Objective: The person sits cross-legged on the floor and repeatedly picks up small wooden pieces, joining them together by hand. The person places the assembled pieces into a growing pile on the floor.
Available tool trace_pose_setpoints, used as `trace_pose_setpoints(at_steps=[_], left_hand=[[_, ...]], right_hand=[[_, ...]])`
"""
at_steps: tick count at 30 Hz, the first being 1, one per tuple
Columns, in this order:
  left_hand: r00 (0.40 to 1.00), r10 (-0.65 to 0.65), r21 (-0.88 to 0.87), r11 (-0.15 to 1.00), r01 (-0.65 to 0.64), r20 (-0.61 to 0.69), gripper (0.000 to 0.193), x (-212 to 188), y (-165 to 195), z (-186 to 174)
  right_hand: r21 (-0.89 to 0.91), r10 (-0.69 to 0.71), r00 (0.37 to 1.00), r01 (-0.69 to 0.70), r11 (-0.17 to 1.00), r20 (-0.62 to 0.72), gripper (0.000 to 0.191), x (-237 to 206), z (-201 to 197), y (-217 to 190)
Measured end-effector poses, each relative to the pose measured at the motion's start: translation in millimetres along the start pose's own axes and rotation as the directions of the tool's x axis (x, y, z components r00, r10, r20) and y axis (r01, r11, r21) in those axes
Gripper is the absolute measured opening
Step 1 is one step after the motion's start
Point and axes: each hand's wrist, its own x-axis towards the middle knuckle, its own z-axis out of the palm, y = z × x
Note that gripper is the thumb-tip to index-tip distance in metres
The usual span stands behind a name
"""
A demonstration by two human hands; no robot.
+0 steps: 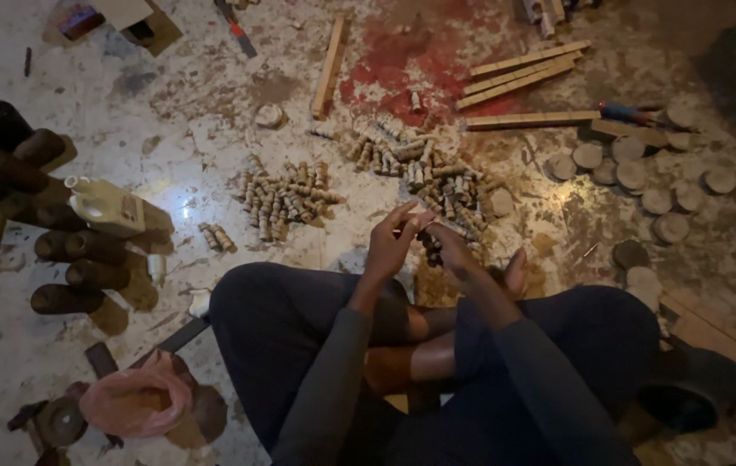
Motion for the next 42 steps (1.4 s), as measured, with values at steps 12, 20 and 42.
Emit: trace_pose_setpoints(at_steps=[12,20,42], left_hand=[[0.993,0.114,0.304,0.946,-0.117,0.028,0.037,-6,5,-5],[0.999,0.031,0.063,0.998,-0.03,-0.021,0.043,1,-11,0],[0.994,0.042,0.189,0.98,-0.061,0.105,0.055,-5,4,-5]], right_hand=[[-0.372,-0.241,0.964,0.265,0.89,0.11,0.03,11,-4,8],[-0.831,-0.677,0.713,0.48,0.281,0.182,0.035,-13,4,1],[-0.354,-0.003,0.994,-0.037,0.934,-0.113,0.025,2,-18,-1]])
